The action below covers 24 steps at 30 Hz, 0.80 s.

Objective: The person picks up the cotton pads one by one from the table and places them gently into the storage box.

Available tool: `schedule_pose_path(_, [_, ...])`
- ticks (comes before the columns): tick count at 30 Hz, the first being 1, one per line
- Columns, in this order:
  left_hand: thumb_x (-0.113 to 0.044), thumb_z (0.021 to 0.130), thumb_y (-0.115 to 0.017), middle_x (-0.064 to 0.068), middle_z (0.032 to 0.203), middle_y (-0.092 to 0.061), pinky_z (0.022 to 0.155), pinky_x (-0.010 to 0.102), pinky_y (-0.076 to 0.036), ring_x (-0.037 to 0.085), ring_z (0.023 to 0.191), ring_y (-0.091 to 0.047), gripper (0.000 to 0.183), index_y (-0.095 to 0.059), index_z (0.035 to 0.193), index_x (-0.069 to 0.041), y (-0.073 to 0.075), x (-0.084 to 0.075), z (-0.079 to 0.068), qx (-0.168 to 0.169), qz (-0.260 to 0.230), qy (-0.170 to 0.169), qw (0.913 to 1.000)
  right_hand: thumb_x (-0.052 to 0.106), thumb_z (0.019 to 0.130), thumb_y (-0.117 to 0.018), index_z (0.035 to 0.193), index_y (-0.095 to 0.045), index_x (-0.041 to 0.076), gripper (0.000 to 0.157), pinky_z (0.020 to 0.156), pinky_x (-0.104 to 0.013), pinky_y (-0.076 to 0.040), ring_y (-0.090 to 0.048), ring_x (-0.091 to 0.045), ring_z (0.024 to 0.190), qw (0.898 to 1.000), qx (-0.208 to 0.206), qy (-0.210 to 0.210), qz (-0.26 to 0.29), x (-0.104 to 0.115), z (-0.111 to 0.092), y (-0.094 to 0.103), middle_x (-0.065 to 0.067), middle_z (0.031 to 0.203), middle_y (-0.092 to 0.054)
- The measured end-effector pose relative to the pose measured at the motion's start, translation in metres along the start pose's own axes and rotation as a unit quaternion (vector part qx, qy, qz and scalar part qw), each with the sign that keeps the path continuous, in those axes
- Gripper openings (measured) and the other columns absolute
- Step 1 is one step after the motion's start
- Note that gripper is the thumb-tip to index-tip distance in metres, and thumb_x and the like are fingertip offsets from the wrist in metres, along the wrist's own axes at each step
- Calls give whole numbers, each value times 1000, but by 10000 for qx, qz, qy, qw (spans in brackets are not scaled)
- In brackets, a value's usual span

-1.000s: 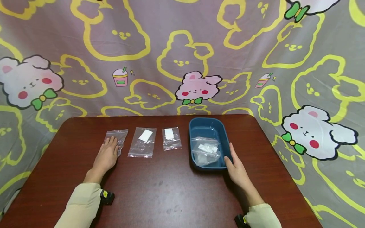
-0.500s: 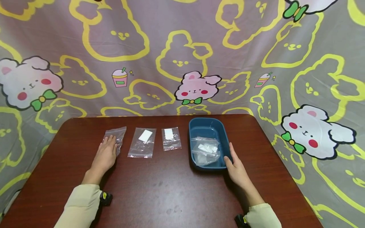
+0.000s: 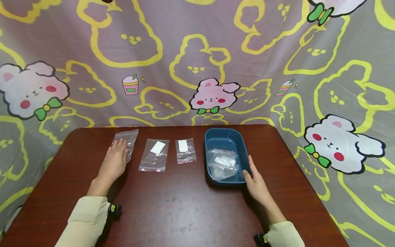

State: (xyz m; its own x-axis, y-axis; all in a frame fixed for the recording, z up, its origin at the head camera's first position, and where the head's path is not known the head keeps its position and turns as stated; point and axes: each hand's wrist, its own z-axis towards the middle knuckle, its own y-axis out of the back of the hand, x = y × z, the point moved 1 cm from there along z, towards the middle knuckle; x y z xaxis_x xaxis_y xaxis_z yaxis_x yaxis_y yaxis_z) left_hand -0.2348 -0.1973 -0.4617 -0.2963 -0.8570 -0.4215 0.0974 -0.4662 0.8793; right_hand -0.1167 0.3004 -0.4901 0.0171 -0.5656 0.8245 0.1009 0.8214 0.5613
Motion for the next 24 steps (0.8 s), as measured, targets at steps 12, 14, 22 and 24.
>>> schedule_pose_path(12, [-9, 108, -38, 40, 149, -32, 118, 63, -15, 55, 142, -23, 46, -36, 144, 20, 11, -16, 3, -61, -111, -34, 9999, 10, 107, -46, 162, -10, 10, 66, 120, -56, -15, -12, -31, 151, 10000, 13, 26, -3, -1, 0, 0, -14, 167, -12])
schedule_pose_path(14, [-9, 108, -38, 40, 149, -32, 118, 63, -15, 55, 142, -23, 46, -36, 144, 20, 11, -16, 3, -30, -103, -41, 9999, 11, 107, -46, 162, -10, 10, 66, 120, -56, -15, -12, -31, 152, 10000, 8, 35, -17, -1, 1, 0, -15, 167, -12])
schedule_pose_path(22, [-10, 108, -38, 39, 149, -33, 118, 61, -16, 54, 142, -24, 46, -37, 143, 19, 3, -19, 5, -21, -91, -97, 9999, 11, 107, -46, 162, -11, 9, 66, 120, -56, -15, -13, -32, 152, 10000, 7, 50, -57, 0, 1, 0, -16, 167, -13])
schedule_pose_path(24, [-9, 108, -38, 39, 149, -33, 117, 62, -17, 54, 142, -25, 45, -38, 143, 19, 1, -21, 5, -17, -91, -138, 9999, 11, 107, -46, 162, -11, 9, 66, 120, -56, -15, -12, -31, 152, 10000, 7, 51, -53, 0, 1, 0, -16, 167, -13])
